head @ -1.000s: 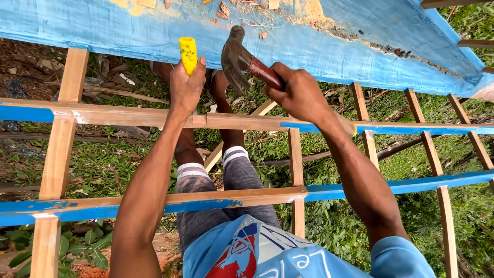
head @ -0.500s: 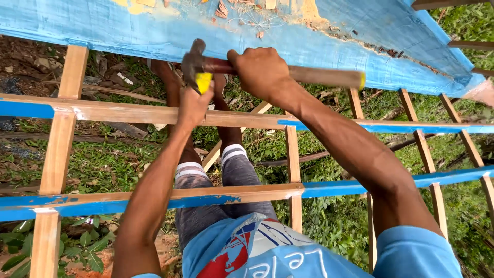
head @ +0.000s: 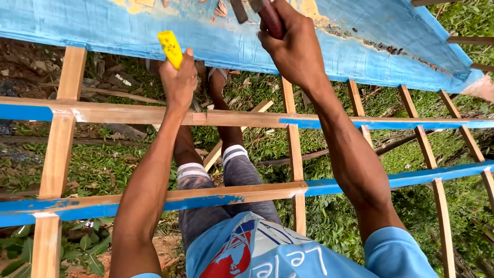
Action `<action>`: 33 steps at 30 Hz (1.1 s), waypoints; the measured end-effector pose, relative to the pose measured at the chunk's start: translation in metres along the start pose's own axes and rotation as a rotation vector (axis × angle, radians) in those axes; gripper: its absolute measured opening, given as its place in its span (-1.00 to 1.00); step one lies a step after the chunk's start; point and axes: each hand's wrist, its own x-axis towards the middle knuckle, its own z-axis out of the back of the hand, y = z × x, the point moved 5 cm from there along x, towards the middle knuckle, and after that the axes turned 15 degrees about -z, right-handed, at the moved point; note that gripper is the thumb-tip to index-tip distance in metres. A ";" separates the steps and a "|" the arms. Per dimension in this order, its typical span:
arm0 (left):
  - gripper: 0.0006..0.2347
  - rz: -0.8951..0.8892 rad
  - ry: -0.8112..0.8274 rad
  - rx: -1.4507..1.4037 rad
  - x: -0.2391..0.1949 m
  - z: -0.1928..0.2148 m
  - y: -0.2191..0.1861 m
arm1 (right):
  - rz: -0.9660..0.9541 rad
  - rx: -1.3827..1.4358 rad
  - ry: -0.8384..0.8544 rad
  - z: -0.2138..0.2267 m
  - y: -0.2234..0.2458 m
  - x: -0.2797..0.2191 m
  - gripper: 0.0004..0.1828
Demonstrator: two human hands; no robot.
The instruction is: Scraping and chipping material from the interior of a boat hull using a hammer and chisel
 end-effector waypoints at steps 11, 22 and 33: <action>-0.57 -0.016 -0.011 -0.043 -0.005 0.015 0.032 | -0.087 -0.191 0.160 -0.022 -0.023 -0.012 -0.80; -0.60 -0.091 0.128 0.044 -0.022 0.001 0.018 | 0.119 0.029 -0.293 0.013 0.012 0.002 -0.48; -0.68 -0.053 0.018 0.121 -0.006 0.019 0.022 | -0.082 -0.358 0.169 -0.055 -0.027 -0.019 -0.69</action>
